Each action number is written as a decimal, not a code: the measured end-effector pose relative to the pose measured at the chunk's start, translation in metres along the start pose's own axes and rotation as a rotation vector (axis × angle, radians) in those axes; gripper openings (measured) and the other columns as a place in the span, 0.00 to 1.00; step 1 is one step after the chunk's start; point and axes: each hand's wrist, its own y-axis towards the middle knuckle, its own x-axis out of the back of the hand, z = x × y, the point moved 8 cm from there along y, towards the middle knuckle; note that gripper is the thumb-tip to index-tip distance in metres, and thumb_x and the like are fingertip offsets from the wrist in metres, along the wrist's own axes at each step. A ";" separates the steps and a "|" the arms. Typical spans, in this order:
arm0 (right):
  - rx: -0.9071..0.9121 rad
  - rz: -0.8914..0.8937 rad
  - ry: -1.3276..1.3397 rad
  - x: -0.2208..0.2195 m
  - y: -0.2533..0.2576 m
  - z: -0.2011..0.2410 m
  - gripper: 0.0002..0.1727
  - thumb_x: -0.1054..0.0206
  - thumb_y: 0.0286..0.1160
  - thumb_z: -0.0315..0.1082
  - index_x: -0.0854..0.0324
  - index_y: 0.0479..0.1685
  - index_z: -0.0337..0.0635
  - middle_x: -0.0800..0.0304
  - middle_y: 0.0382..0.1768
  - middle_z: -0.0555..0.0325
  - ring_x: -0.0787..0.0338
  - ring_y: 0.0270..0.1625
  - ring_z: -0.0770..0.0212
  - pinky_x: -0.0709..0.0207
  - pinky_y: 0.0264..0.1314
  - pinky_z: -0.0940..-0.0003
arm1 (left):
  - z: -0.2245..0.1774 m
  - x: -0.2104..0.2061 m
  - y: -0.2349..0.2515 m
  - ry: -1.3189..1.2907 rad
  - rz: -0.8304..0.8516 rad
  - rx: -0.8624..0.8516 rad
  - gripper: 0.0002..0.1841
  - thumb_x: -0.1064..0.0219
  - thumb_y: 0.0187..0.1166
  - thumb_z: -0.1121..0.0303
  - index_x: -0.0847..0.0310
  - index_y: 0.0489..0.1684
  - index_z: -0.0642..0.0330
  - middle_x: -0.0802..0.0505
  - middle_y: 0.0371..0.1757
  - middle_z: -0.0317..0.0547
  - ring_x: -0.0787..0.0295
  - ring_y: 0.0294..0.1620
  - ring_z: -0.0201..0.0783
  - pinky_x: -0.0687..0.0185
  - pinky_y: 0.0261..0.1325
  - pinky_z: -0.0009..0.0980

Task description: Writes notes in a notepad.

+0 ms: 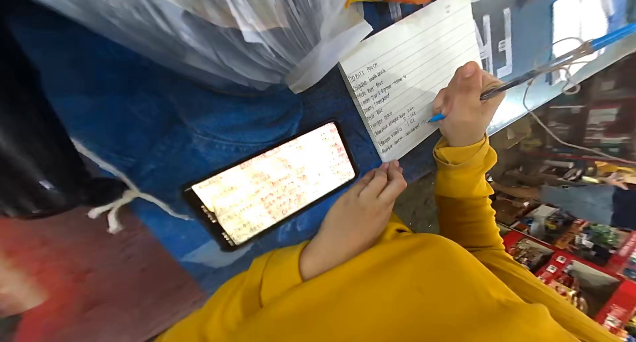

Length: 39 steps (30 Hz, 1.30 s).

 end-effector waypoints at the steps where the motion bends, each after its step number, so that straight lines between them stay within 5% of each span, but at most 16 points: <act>1: -0.001 -0.004 0.003 0.000 0.001 0.000 0.25 0.47 0.84 0.28 0.28 0.14 0.63 0.24 0.12 0.87 0.25 0.14 0.88 0.30 0.18 0.88 | 0.000 0.000 0.000 0.016 -0.011 -0.006 0.18 0.44 0.79 0.82 0.17 0.65 0.71 0.10 0.66 0.56 0.10 0.66 0.47 0.18 0.65 0.31; 21: -0.015 -0.048 0.002 0.003 0.000 -0.003 0.26 0.49 0.85 0.28 0.30 0.12 0.62 0.27 0.10 0.85 0.28 0.13 0.87 0.33 0.16 0.87 | -0.002 0.001 -0.002 0.034 -0.016 -0.008 0.19 0.43 0.77 0.83 0.18 0.66 0.71 0.10 0.67 0.56 0.10 0.66 0.47 0.18 0.64 0.31; 28: -0.056 -0.041 0.310 0.012 0.003 -0.011 0.27 0.51 0.91 0.36 0.24 0.14 0.62 0.21 0.13 0.83 0.25 0.13 0.84 0.30 0.16 0.87 | -0.003 0.003 -0.001 0.065 0.002 -0.003 0.19 0.43 0.78 0.82 0.18 0.66 0.71 0.10 0.66 0.58 0.10 0.66 0.48 0.18 0.65 0.31; 39: 0.014 -0.008 0.345 0.007 0.007 -0.007 0.30 0.58 0.93 0.34 0.24 0.14 0.57 0.19 0.14 0.78 0.21 0.15 0.81 0.25 0.19 0.84 | -0.001 0.007 -0.001 0.004 0.031 0.040 0.18 0.41 0.78 0.84 0.20 0.66 0.72 0.11 0.67 0.58 0.11 0.68 0.48 0.18 0.67 0.32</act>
